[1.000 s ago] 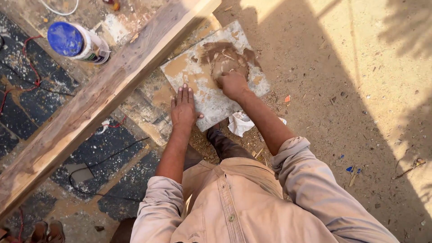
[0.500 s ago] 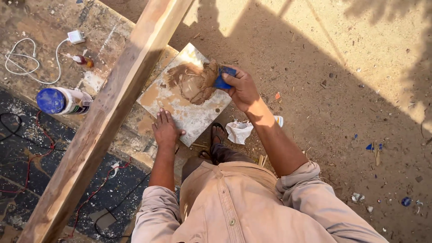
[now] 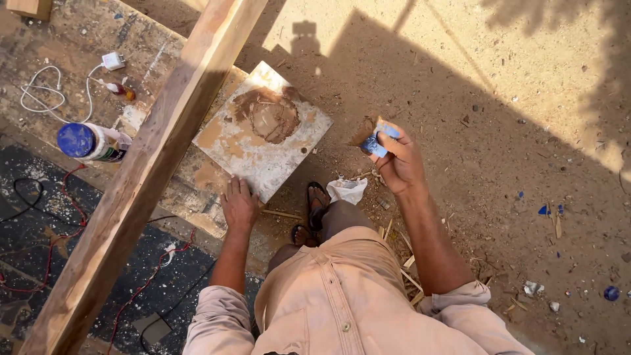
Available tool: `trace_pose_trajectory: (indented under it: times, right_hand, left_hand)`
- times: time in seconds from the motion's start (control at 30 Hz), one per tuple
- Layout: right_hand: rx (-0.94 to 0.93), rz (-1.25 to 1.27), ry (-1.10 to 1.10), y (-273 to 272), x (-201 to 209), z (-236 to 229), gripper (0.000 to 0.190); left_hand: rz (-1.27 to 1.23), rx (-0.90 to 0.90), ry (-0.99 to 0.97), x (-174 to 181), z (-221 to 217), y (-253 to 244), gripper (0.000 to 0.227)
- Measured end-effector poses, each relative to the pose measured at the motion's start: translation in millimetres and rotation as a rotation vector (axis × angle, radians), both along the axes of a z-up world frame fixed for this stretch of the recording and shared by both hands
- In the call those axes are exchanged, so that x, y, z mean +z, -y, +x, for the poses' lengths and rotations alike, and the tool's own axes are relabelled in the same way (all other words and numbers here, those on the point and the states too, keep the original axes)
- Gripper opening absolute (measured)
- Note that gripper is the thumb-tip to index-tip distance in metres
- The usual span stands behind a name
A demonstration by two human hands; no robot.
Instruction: Finishing a wooden frame by using an angle grinder, applying wood filler, and sanding the surfaces.
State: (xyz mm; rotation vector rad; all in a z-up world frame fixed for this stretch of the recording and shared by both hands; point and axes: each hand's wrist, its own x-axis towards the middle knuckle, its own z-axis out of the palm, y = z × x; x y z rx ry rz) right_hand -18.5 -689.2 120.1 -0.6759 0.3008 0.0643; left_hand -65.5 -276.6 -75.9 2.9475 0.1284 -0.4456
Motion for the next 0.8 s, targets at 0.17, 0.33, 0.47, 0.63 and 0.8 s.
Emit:
trace_pose_trajectory:
  times: [0.17,0.33,0.47,0.63,0.8]
  right_hand:
    - [-0.073,0.025,-0.087,35.7,-20.6,-34.8,0.024]
    - [-0.005,0.022,-0.105,73.6,-25.4,14.2,0.035]
    - [0.15,0.056,-0.226,98.5,-26.5,98.3,0.038]
    - [0.438,0.48,-0.12,105.6,-27.2,225.8,0.029]
    - [0.698,0.11,0.021,87.2,-13.7,304.3,0.036]
  left_hand:
    - [-0.067,0.117,0.019,12.8,-31.5,4.6,0.07]
    - [-0.096,0.3,-0.04,29.3,-29.4,24.3,0.068]
    - [-0.077,0.591,-0.111,39.0,-7.6,68.4,0.066]
    - [-0.059,0.664,0.095,-17.1,21.8,131.1,0.059]
    - [-0.164,0.746,0.136,10.2,-5.9,187.8,0.064]
